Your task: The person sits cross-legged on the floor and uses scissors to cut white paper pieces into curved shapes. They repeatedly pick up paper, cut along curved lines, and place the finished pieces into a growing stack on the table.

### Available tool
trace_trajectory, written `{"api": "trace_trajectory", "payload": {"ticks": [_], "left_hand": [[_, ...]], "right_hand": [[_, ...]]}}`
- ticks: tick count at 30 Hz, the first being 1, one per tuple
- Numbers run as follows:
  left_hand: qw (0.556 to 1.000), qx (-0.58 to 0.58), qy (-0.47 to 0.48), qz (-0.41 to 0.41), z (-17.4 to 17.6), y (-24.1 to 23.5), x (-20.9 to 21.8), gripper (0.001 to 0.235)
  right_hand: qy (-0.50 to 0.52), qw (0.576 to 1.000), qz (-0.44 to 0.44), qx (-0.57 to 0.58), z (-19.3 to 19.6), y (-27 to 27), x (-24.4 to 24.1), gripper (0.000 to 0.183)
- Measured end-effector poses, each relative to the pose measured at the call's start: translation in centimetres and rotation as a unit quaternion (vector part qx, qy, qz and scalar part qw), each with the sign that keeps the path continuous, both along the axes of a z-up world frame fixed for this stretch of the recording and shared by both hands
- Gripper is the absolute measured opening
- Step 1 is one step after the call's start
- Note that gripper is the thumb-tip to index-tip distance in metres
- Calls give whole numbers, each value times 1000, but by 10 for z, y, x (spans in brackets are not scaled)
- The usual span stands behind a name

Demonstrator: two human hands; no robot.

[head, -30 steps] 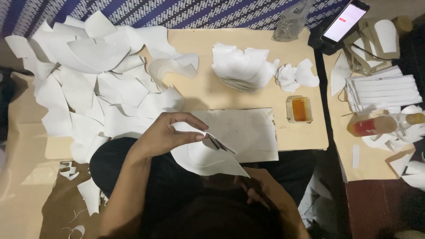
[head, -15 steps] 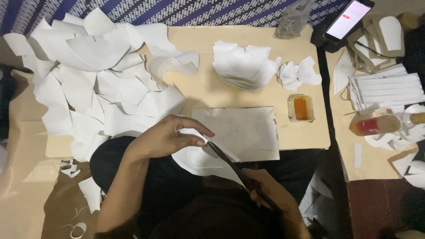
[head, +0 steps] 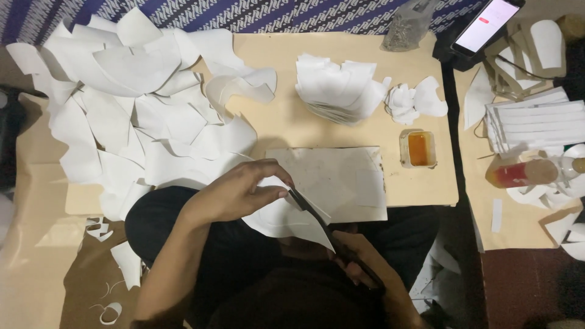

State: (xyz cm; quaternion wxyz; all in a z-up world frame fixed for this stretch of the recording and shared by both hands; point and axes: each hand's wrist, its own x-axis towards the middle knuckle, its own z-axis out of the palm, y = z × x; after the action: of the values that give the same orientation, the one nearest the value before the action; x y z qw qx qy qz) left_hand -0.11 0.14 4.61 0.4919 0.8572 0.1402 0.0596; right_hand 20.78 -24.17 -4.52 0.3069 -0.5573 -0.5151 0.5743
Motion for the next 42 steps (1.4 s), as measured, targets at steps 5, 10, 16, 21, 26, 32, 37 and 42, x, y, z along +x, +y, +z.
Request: {"api": "trace_trajectory", "payload": {"ticks": [5,10,16,21,26,32,37,42], "left_hand": [[998,-32,57,10,2,2,3,15],[998,7,69,-9,-6,8,9,20],[997,66,36,-11,-26,11,17,20],[995,51,85,7,-30,11,20,21],[995,32,76,58,-36,14,21,20],[997,-64,-3,29,-35,11,29,19],[996,-62,13,65,-44,6,42,22],[947,-54,80,308,-130,32,46,54]], "right_hand": [[-259,948,-23,-186,-117,-37,4,14],[-191,981,13,-22,-58,-11,10,16],[-139,967,-8,-214,-31,3,4,17],[-84,960,-63,-258,-31,8,1,11],[-105,915,-187,-343,-1,23,-5,15],[40,943,-307,119,-14,41,18,62],[-4,910,-400,109,-42,50,27,41],[-150,796,-531,248,-5,50,48,35]]}}
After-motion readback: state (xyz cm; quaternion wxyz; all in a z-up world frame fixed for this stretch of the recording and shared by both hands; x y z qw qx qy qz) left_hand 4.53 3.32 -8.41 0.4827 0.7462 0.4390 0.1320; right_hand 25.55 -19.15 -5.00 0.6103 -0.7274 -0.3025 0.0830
